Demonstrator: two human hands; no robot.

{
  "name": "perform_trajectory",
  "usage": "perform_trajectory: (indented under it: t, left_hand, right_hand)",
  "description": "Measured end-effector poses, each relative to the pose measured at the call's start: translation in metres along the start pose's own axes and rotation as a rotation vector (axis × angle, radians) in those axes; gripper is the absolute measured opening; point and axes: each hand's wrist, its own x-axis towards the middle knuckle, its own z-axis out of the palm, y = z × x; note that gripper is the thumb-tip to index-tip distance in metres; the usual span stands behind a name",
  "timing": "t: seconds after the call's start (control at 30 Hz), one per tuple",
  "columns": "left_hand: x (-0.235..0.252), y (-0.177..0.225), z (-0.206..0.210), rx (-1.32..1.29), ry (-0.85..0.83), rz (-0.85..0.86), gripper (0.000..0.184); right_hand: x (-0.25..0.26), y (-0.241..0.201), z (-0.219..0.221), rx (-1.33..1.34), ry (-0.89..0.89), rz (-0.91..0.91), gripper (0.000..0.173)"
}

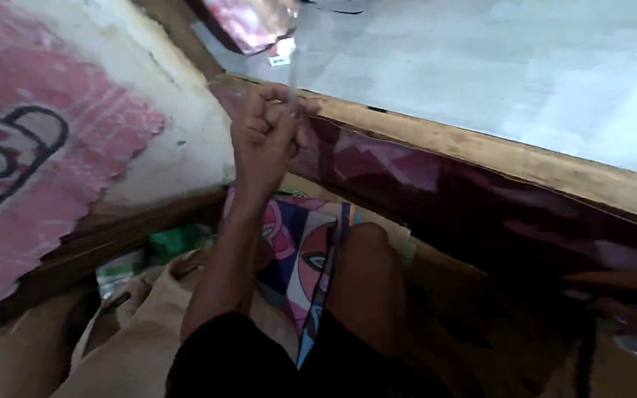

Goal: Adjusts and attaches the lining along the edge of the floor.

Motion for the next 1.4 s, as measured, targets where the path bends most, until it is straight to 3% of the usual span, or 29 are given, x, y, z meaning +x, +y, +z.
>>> perform_trajectory:
  t: [0.1,0.23,0.4,0.53,0.73,0.87,1.03,1.27,1.4]
  left_hand:
    - [0.002,-0.074,-0.062,0.041,0.201,-0.149,0.026]
    - [-0.012,-0.173,-0.118,0.24,0.354,-0.227,0.033]
    - [-0.035,-0.255,-0.145,0.804,0.302,-0.224,0.031]
    - [-0.062,-0.304,-0.162,0.897,0.303,-0.275,0.029]
    - [-0.073,-0.329,-0.183,0.831,0.308,-0.393,0.028]
    - [-0.072,-0.334,-0.181,0.893,0.263,-0.444,0.025]
    - [-0.074,-0.34,-0.18,0.899,0.276,-0.488,0.022]
    - [-0.076,-0.339,-0.18,0.854,0.289,-0.541,0.02]
    - [-0.078,-0.342,-0.181,0.866,0.288,-0.533,0.02]
  right_hand:
    - [0.069,-0.007,0.019,-0.078,-0.032,-0.143,0.029]
    - [0.165,0.01,0.08,-0.14,0.049,-0.236,0.026]
    - [0.294,-0.01,0.143,-0.129,-0.16,-0.148,0.025]
    - [0.396,-0.022,0.198,-0.065,-0.222,-0.102,0.031]
    - [0.527,-0.028,0.295,-0.162,-0.209,-0.09,0.036]
    - [0.58,-0.042,0.33,-0.356,-0.34,0.12,0.038]
    - [0.599,-0.049,0.332,-0.348,-0.415,0.269,0.036]
    - [0.61,-0.054,0.324,-0.208,-0.35,0.214,0.035]
    - [0.612,-0.057,0.329,-0.266,-0.435,0.26,0.038]
